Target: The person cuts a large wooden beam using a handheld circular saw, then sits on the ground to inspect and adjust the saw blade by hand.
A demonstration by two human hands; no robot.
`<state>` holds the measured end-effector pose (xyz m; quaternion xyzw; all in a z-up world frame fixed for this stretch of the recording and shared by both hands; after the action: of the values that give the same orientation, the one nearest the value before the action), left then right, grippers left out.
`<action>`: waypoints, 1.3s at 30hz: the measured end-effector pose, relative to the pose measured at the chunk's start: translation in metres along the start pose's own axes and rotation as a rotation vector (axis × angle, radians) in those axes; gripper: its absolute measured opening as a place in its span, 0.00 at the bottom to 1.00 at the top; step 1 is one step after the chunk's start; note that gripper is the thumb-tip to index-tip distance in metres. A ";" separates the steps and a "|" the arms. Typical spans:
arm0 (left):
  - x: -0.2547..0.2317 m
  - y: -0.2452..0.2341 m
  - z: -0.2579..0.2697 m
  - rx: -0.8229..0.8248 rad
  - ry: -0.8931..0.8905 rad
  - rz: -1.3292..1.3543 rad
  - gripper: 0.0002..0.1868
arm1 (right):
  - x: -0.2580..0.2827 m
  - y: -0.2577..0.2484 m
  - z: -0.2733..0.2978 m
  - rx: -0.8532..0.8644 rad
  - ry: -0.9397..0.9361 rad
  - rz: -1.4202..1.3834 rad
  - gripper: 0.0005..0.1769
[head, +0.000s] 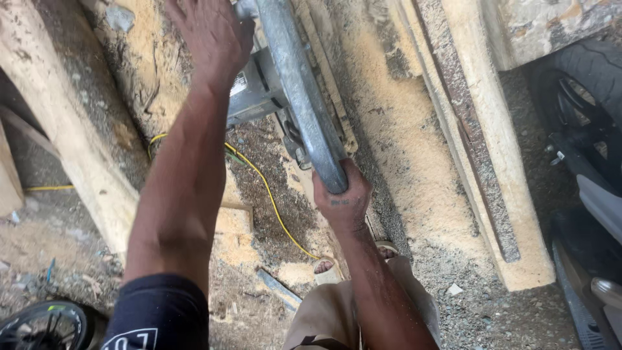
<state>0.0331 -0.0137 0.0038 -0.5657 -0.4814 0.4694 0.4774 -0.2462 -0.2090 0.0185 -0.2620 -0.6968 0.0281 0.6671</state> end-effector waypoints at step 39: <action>-0.029 0.086 0.200 0.292 -0.594 0.910 0.42 | -0.015 0.007 -0.011 0.057 0.039 0.008 0.08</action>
<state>-0.1597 -0.0318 -0.1005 -0.4880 -0.2326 0.8289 0.1439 -0.2344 -0.2125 0.0036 -0.2465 -0.6815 0.0455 0.6876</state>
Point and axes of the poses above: each hand's wrist, its own z-axis away from the middle knuckle, its own y-axis out of the palm, x = y × z, the point moved 6 cm from there along -z, towards the middle knuckle, and after that the axes turned 5 degrees about -y, right-handed, at the moved point
